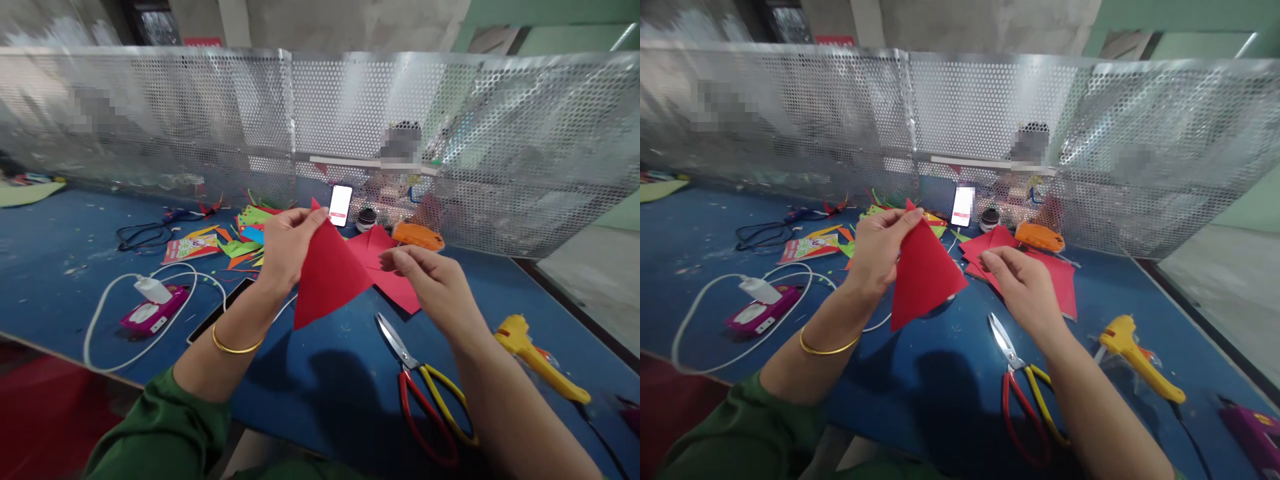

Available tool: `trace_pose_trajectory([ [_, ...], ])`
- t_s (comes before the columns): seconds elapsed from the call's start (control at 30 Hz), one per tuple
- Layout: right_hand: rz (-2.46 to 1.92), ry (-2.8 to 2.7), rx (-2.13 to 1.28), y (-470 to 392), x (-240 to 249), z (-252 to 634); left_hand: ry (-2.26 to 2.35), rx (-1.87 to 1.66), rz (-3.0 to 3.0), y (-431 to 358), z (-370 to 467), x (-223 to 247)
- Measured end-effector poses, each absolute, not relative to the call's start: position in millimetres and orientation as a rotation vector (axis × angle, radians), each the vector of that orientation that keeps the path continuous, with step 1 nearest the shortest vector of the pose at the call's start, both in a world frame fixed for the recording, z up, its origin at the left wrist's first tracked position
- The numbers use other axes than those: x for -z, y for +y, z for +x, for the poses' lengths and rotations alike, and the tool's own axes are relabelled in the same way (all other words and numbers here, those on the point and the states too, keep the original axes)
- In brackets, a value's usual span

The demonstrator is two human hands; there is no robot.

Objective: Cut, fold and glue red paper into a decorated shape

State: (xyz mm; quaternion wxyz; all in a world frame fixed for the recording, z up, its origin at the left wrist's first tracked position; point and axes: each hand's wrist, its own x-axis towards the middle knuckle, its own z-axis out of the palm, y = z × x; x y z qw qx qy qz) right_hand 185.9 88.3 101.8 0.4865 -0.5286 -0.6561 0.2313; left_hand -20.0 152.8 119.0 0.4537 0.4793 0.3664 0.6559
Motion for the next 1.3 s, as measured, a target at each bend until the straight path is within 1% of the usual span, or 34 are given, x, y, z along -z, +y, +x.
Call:
trace_pose_trajectory([
  [0.13,-1.230,-1.629,-0.712,88.3,-93.9,171.3,0.927,-1.476,1.339,140.5,-0.9,-107.6],
  [0.2,-1.247,-1.638,-0.724,87.8,-90.6,167.4,0.897,-1.441,1.342,137.6,3.1,-105.8],
  [0.27,-1.249,-1.622,-0.667,87.0,-89.2,166.6,0.856,-1.372,1.334,136.8,3.5,-106.1],
  [0.43,-1.233,-1.557,-0.371,86.7,-93.1,172.8,0.796,-1.030,1.414,137.7,2.7,-104.3],
  [0.6,-1.256,-1.407,-0.267,91.8,-98.2,189.9,0.873,-0.849,1.432,140.2,2.2,-103.6],
  [0.77,-1.181,-1.190,-0.260,97.3,-105.0,215.6,0.952,-0.836,1.545,142.8,-1.8,-109.6],
  [0.93,-1.086,-1.057,-0.220,101.9,-113.0,231.4,0.848,-0.858,1.540,139.8,-4.5,-113.5],
  [1.1,-1.055,-0.942,-0.397,108.2,-112.9,234.5,0.763,-0.931,1.493,145.8,-8.9,-112.9],
  [1.2,-1.060,-0.918,-0.679,111.9,-109.5,231.3,0.725,-1.085,1.652,149.7,-9.3,-111.9],
  [1.3,-1.089,-1.007,-1.033,114.3,-103.6,220.7,0.624,-1.282,2.062,149.2,-7.4,-111.7],
])
